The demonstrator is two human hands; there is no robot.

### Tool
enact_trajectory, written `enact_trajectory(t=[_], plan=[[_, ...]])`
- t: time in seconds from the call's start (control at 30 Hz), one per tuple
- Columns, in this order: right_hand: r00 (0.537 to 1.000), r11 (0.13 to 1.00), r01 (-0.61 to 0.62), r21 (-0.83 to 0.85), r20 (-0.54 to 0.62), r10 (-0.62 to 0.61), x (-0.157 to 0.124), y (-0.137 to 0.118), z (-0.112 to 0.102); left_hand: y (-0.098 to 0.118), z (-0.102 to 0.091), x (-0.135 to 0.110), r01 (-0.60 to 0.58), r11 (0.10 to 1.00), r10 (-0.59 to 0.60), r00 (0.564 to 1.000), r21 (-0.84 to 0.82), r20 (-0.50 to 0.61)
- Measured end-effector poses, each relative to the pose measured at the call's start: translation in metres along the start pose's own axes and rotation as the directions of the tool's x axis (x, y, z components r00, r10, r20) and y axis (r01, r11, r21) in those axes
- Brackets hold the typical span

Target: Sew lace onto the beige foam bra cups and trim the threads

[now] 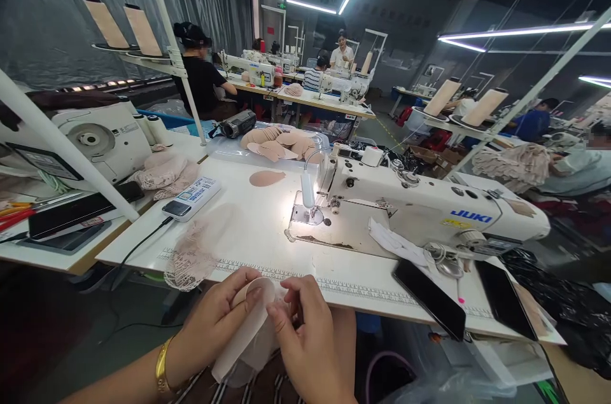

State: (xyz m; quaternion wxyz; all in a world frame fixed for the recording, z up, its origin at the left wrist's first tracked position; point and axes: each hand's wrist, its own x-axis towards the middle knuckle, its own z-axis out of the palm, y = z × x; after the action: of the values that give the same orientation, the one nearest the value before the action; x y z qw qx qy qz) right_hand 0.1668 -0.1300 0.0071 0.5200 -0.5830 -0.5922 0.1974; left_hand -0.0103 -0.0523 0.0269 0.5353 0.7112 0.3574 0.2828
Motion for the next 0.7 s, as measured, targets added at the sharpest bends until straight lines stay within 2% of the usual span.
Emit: enact_trajectory(t=[0.1,0.2,0.27,0.33,0.4,0.47,0.53,0.6,0.7], plan=[[0.986,0.968,0.165,-0.189,-0.006,-0.169,0.004,-0.005,0.006,0.003,0.003,-0.001,-0.001,1.0,0.001,1.0,0.013,0.015],[0.973,0.94,0.218,-0.264,-0.014,-0.23,0.005,-0.003,0.011,0.004,0.004,0.0,0.025,1.0,-0.025,1.0,0.012,-0.005],[0.985,0.968,0.154,-0.197,-0.048,-0.167,0.004,0.001,0.014,0.004,0.005,0.001,0.059,0.998,-0.06,0.998,-0.024,-0.025],[0.993,0.997,0.042,-0.065,-0.106,-0.049,0.002,0.005,0.017,0.002,0.006,0.003,0.09,0.993,-0.094,0.994,-0.071,-0.062],[0.986,0.996,-0.053,0.064,-0.155,0.063,0.002,0.007,0.019,-0.001,0.008,0.004,0.107,0.986,-0.118,0.989,-0.124,-0.087],[0.98,0.984,-0.091,0.152,-0.162,0.116,0.003,0.006,0.019,-0.006,0.011,0.005,0.114,0.977,-0.13,0.988,-0.179,-0.083],[0.986,0.982,-0.056,0.181,-0.147,0.084,0.005,0.001,0.019,-0.01,0.014,0.007,0.118,0.97,-0.136,0.988,-0.214,-0.07],[0.993,0.984,0.026,0.178,-0.118,-0.005,0.006,-0.005,0.017,-0.012,0.016,0.008,0.122,0.967,-0.14,0.988,-0.226,-0.067],[0.99,0.978,0.132,0.161,0.019,-0.137,0.005,-0.003,0.01,-0.011,0.013,0.009,0.125,0.967,-0.141,0.988,-0.224,-0.059]])
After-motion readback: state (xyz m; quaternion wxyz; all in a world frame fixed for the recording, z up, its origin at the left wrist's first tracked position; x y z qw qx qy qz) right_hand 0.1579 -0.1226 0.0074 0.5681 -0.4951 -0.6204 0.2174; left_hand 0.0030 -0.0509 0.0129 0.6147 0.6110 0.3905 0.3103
